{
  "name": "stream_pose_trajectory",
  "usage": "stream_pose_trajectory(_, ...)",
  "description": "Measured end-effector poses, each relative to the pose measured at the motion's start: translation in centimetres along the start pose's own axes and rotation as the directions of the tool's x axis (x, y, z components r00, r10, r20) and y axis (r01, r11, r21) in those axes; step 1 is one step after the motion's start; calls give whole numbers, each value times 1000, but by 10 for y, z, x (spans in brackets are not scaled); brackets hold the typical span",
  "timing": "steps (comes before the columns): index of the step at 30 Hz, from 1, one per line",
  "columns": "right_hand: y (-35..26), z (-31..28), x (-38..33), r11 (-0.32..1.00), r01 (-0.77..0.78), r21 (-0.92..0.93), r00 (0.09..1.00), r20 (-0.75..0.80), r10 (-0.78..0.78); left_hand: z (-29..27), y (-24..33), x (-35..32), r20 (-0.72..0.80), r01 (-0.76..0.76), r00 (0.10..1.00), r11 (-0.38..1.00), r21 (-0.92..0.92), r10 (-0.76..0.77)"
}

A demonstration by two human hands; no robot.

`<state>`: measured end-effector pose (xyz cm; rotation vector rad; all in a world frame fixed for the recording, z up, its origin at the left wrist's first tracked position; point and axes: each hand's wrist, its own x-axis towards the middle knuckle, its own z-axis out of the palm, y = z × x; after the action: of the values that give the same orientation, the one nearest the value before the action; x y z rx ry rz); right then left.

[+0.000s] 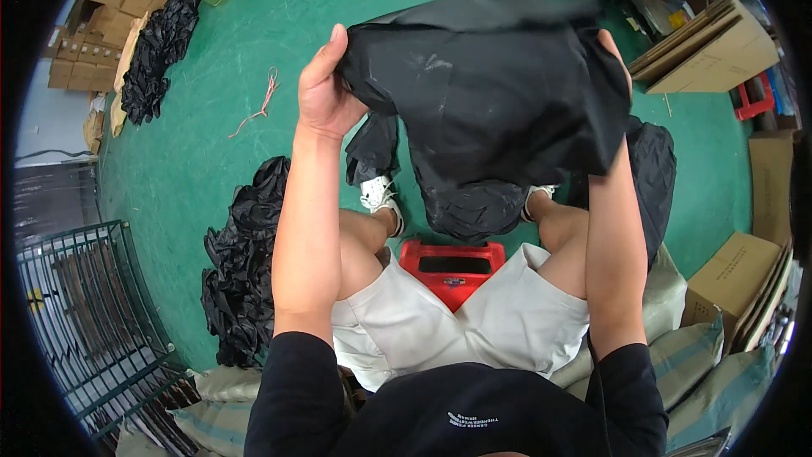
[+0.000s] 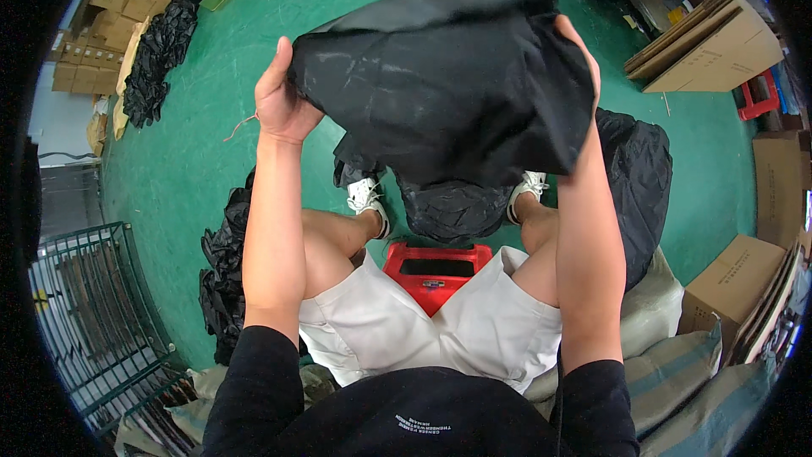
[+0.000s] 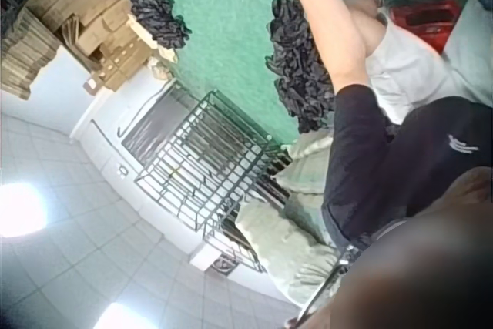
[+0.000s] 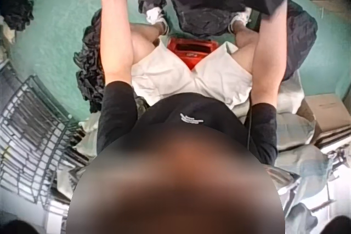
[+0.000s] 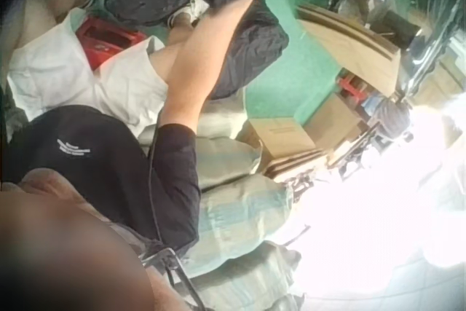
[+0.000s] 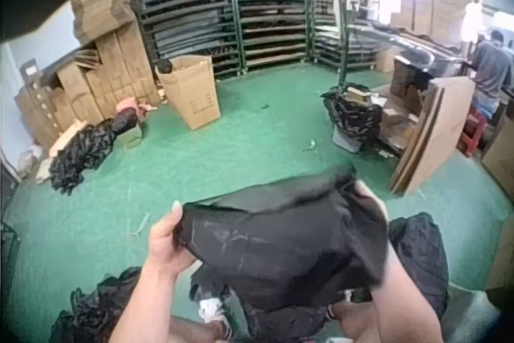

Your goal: Inspecting black fabric covers for quality control and stacking them.

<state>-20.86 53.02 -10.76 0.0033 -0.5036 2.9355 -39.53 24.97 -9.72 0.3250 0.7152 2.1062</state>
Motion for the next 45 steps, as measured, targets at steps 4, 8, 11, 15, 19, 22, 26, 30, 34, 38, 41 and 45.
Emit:
stream_pose_trajectory(4,9,-14,3,981,-19,191,988,153,-11,6,-10,7,213,47,977,955,-291,16)
stream_pose_trajectory(8,19,-7,3,979,-162,127,956,267,124,-15,-7,18,187,81,982,937,-340,-17)
stream_pose_trajectory(11,18,7,-3,989,-6,150,947,318,-42,-21,-7,21,36,-9,999,942,-337,22)
stream_pose_trajectory(15,21,1,-5,921,-179,-347,944,-323,62,2,-12,16,-19,-129,992,989,-76,127)
stream_pose_trajectory(19,26,-3,-5,979,-193,-63,980,27,195,4,-16,20,-34,-128,991,987,102,132)
stream_pose_trajectory(22,29,-11,-3,973,-187,-138,980,-88,177,5,-18,22,12,-181,982,924,337,188)
stream_pose_trajectory(26,35,1,0,990,-112,91,989,-86,120,-7,-42,24,-221,-30,945,739,673,240)
stream_pose_trajectory(30,33,3,-5,984,-18,178,1000,-5,20,-4,-70,29,-601,503,788,706,498,-138)
stream_pose_trajectory(34,38,5,-6,977,-5,214,998,57,-7,4,-90,31,-289,720,645,690,-80,-707)
stream_pose_trajectory(38,34,6,-6,994,26,102,1000,3,-26,-1,-100,41,-217,464,851,879,-114,-478)
stream_pose_trajectory(41,32,2,-3,987,75,143,994,66,-85,-10,-82,51,-319,153,939,987,55,-128)
stream_pose_trajectory(45,39,8,10,992,126,-16,941,-314,-125,-38,-40,54,-270,-146,949,986,82,163)
